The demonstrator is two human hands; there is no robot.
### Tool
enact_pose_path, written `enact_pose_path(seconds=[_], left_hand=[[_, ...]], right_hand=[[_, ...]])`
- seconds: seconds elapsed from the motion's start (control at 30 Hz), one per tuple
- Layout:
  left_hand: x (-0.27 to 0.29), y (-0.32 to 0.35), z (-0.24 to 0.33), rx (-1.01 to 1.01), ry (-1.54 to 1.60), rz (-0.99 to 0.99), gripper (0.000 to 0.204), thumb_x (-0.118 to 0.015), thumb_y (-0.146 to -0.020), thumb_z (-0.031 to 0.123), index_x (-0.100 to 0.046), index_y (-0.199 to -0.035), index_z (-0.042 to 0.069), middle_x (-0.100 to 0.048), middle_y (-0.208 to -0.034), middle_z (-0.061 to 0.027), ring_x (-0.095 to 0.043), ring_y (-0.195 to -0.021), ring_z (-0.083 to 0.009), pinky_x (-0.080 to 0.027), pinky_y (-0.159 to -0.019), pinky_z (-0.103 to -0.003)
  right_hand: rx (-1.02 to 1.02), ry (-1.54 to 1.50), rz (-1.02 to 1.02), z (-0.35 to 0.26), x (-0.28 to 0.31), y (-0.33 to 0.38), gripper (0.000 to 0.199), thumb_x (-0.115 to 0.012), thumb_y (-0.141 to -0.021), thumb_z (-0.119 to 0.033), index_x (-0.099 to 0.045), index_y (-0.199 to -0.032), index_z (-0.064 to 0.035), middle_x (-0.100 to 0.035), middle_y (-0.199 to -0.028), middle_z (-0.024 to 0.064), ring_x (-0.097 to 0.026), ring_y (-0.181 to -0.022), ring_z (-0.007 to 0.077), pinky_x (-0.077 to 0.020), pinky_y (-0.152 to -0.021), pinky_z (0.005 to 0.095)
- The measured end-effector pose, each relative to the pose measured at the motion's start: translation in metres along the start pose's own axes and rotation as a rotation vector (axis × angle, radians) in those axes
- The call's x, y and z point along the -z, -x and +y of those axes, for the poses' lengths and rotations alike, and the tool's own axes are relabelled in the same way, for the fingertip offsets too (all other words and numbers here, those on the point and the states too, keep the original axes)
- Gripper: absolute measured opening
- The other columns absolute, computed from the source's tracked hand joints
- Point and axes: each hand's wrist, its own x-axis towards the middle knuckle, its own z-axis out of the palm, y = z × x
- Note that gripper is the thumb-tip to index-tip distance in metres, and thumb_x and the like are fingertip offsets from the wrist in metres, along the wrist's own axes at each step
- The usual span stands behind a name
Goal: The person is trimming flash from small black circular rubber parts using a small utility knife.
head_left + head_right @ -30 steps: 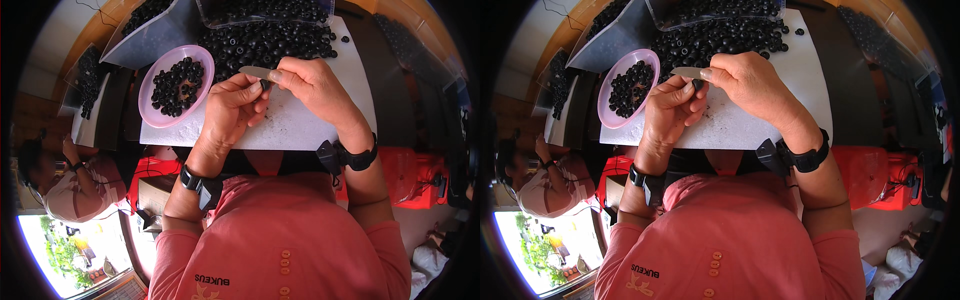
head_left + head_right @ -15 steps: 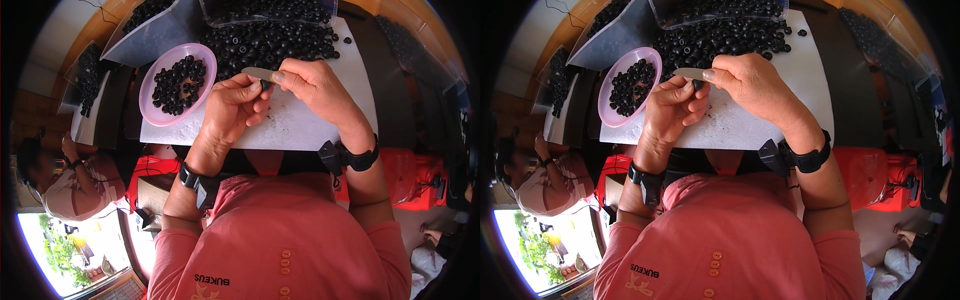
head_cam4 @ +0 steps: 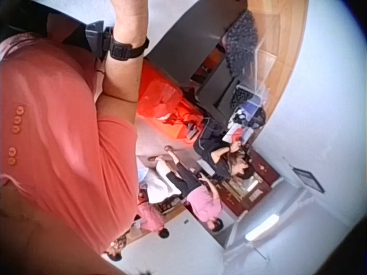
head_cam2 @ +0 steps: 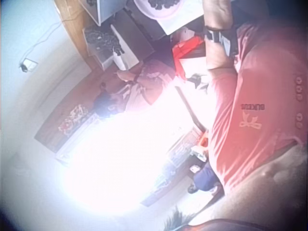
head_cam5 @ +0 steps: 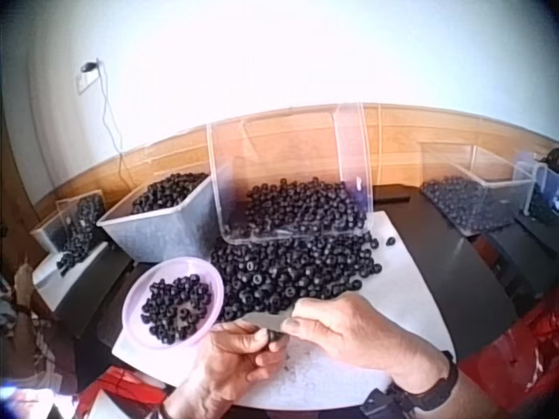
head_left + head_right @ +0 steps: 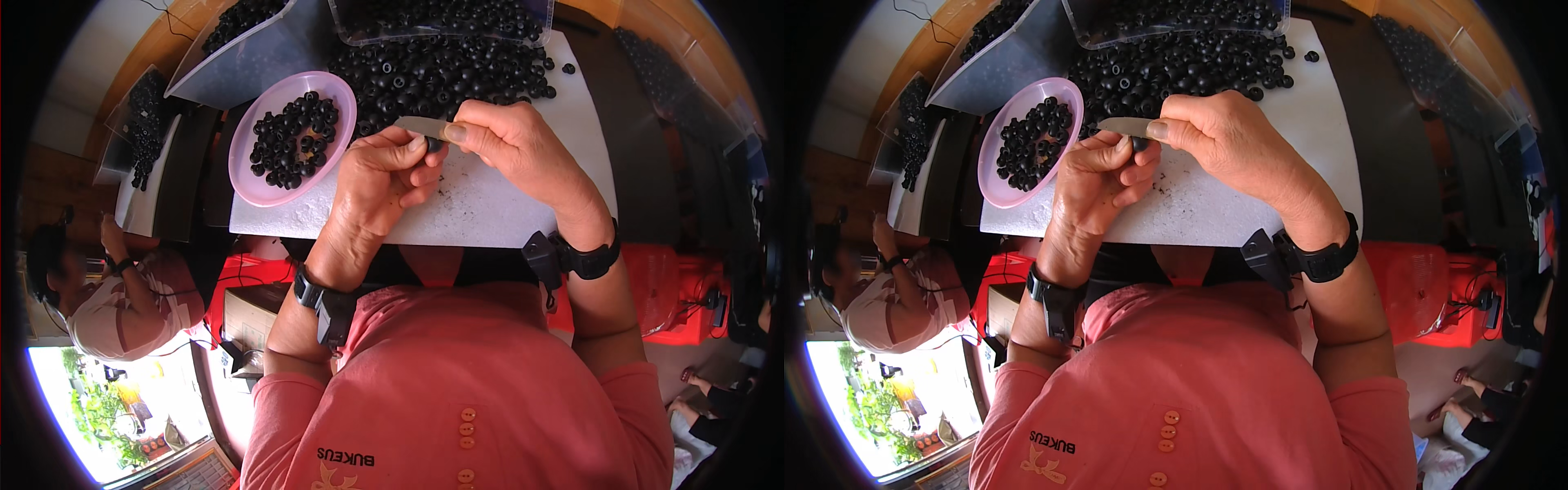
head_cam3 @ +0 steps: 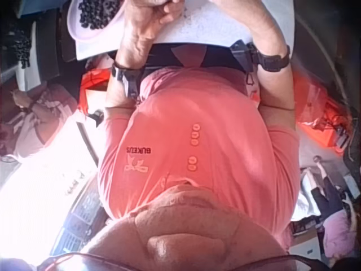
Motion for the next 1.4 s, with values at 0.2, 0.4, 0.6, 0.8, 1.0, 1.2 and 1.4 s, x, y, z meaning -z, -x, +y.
enact_pose_path(seconds=[0.2, 0.4, 0.6, 0.8, 1.0, 1.2, 1.4], left_hand=[[0.008, -0.007, 0.006, -0.031, 0.043, 0.033, 0.027, -0.059, -0.098, 0.015, -0.061, -0.112, -0.008, -0.062, -0.088, -0.0106, -0.049, -0.065, -0.0113, -0.033, -0.044, -0.023], [0.004, -0.006, 0.003, -0.032, 0.101, -0.104, 0.026, -0.057, -0.099, 0.014, -0.061, -0.114, -0.007, -0.059, -0.087, -0.0078, -0.048, -0.066, -0.0112, -0.033, -0.046, -0.023], [-0.010, -0.004, -0.001, -0.072, -0.009, -0.037, 0.023, -0.057, -0.100, 0.012, -0.064, -0.113, -0.005, -0.061, -0.087, -0.0083, -0.049, -0.063, -0.0119, -0.034, -0.047, -0.024], [-0.036, 0.002, -0.010, -0.177, -0.211, 0.189, 0.017, -0.061, -0.098, 0.006, -0.066, -0.112, -0.002, -0.064, -0.084, -0.0073, -0.057, -0.066, -0.0118, -0.039, -0.049, -0.023], [-0.033, 0.004, -0.009, -0.254, -0.250, 0.108, 0.016, -0.062, -0.097, 0.003, -0.067, -0.112, -0.001, -0.064, -0.084, -0.0070, -0.058, -0.068, -0.0115, -0.040, -0.050, -0.022], [-0.032, 0.000, -0.002, -0.181, -0.185, 0.083, 0.019, -0.060, -0.099, 0.008, -0.066, -0.112, -0.004, -0.064, -0.089, -0.0095, -0.055, -0.068, -0.0127, -0.039, -0.048, -0.024], [-0.021, -0.001, -0.001, -0.157, -0.119, 0.053, 0.017, -0.058, -0.099, 0.009, -0.063, -0.108, -0.005, -0.064, -0.090, -0.0107, -0.055, -0.067, -0.0137, -0.039, -0.048, -0.025]], right_hand=[[0.169, 0.141, -0.113, 0.002, -0.010, 0.004, 0.026, -0.063, -0.097, -0.025, -0.064, -0.085, -0.0024, -0.053, -0.059, 0.0119, -0.049, -0.052, 0.0174, -0.0401, -0.051, 0.0324], [-0.045, -0.185, 0.179, 0.001, 0.002, -0.002, 0.030, -0.064, -0.098, -0.027, -0.063, -0.081, -0.0021, -0.047, -0.057, -0.0001, -0.041, -0.054, 0.0056, -0.0345, -0.049, 0.0273], [0.032, -0.105, 0.161, 0.007, -0.005, -0.004, 0.030, -0.072, -0.091, -0.028, -0.062, -0.078, -0.0026, -0.043, -0.056, -0.0008, -0.038, -0.055, 0.0057, -0.0318, -0.049, 0.0274], [-0.085, -0.227, 0.155, 0.002, -0.005, -0.003, 0.031, -0.075, -0.090, -0.028, -0.063, -0.077, -0.0021, -0.043, -0.057, -0.0030, -0.038, -0.056, 0.0053, -0.0295, -0.049, 0.0266], [-0.105, -0.256, 0.180, 0.000, -0.006, -0.002, 0.033, -0.072, -0.092, -0.031, -0.064, -0.078, -0.0016, -0.043, -0.058, -0.0033, -0.037, -0.056, 0.0051, -0.0291, -0.049, 0.0265], [-0.193, -0.270, 0.201, -0.003, 0.001, -0.002, 0.037, -0.065, -0.096, -0.031, -0.063, -0.075, -0.0011, -0.046, -0.057, -0.0009, -0.040, -0.054, 0.0068, -0.0318, -0.049, 0.0280], [-0.133, -0.129, 0.124, 0.000, 0.000, -0.001, 0.036, -0.060, -0.098, -0.027, -0.061, -0.074, -0.0005, -0.051, -0.057, 0.0044, -0.042, -0.052, 0.0112, -0.0351, -0.049, 0.0322]])
